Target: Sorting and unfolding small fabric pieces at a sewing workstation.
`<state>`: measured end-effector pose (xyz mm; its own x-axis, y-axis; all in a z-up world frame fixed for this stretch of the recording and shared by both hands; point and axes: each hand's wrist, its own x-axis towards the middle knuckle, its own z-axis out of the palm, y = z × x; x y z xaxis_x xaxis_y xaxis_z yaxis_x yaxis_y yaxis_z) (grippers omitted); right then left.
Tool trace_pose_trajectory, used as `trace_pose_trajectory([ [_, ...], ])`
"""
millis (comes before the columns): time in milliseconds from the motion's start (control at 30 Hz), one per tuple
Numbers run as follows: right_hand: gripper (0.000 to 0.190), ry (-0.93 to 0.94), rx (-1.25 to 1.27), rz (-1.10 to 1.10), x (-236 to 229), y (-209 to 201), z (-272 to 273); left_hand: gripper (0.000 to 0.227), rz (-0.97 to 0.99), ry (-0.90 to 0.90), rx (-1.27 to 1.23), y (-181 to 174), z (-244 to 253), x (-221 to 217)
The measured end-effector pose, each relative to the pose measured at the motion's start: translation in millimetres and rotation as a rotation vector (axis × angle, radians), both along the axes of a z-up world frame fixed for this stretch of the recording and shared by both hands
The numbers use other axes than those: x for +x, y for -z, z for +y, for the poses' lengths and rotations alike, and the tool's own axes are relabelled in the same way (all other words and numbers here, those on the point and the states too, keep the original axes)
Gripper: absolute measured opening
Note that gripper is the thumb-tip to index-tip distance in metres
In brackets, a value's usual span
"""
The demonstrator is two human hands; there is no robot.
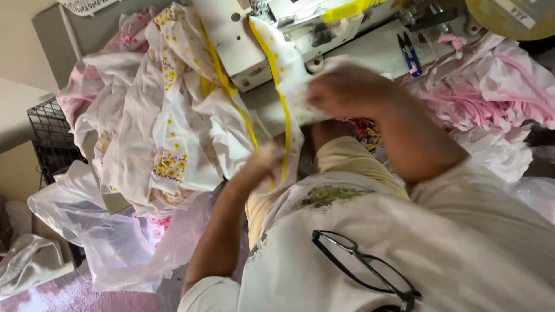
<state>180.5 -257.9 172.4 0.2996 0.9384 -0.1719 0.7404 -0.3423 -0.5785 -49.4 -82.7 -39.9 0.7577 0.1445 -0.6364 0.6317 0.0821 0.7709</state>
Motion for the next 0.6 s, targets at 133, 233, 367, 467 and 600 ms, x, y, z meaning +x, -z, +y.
trace_pose_trajectory([
  [133,0.055,-0.578,0.628,0.507,-60.1,3.0,122.5,0.037,-0.206,-0.324,0.066,34.5,18.4,-13.7],
  [233,0.033,-0.287,0.830,0.417,-62.9,38.8,150.9,0.034,-0.289,-0.299,0.290,10.3,53.1,-24.3],
  [367,0.007,0.078,0.868,0.330,-74.3,136.7,104.6,0.032,-0.376,-0.267,0.507,-10.9,25.6,-62.6],
  [467,0.022,0.106,0.795,0.175,-86.8,174.8,65.7,0.030,-0.456,-0.215,0.718,-26.2,11.7,-57.7],
  [600,0.032,0.096,0.601,0.040,-81.9,179.4,56.9,0.029,-0.597,-0.122,1.044,-57.0,26.9,13.8],
])
